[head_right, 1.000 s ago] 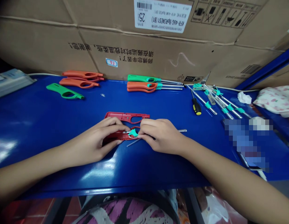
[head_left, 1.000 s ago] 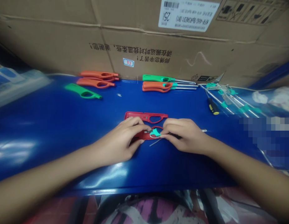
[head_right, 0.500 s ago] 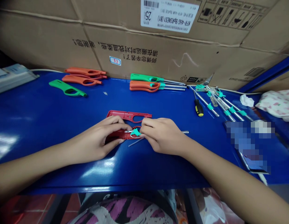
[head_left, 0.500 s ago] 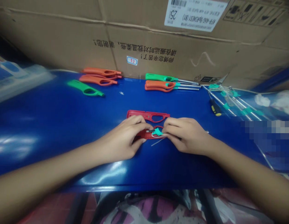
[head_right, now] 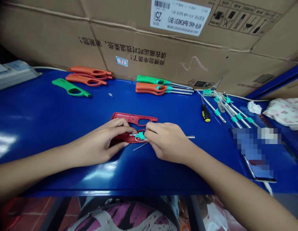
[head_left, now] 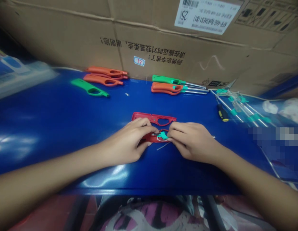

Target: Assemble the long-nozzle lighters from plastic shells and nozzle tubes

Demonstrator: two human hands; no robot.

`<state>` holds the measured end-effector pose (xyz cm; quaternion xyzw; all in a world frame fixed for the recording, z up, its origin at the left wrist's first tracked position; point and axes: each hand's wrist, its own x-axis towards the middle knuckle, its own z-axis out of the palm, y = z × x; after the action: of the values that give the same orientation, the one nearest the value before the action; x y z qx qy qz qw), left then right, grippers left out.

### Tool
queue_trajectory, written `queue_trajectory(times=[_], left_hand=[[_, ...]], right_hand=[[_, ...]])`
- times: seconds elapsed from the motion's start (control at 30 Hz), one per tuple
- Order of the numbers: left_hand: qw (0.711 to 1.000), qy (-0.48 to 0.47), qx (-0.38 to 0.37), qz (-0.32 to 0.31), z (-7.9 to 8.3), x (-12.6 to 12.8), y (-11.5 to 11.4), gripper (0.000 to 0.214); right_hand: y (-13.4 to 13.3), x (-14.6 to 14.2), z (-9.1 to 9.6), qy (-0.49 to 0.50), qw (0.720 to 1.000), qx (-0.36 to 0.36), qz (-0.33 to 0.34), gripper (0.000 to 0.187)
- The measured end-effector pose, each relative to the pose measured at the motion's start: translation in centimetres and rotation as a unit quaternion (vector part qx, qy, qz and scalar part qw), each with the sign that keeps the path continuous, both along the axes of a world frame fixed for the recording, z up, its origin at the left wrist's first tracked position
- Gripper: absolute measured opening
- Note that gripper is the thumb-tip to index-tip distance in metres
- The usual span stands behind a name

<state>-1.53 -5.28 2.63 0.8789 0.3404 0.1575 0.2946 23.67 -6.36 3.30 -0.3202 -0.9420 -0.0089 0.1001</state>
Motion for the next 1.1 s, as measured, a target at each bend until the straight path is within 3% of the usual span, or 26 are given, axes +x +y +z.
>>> queue_trajectory(times=[0.37,0.7,1.1], left_hand=[[1.0,0.001,-0.002,0.002,-0.11,0.0,0.03,0.035],[1.0,0.002,-0.002,0.001,-0.12,-0.08,-0.02,0.036],[1.0,0.002,-0.005,0.003,0.02,-0.02,-0.05,0.035]], right_hand=[[0.18,0.17,-0.24,-0.008,0.999,0.016,0.042,0.023],[0.19,-0.01,-0.26,0.012,0.999,-0.02,0.023,0.022],[0.13,-0.08,-0.44,-0.012,0.997,0.049,0.059,0.024]])
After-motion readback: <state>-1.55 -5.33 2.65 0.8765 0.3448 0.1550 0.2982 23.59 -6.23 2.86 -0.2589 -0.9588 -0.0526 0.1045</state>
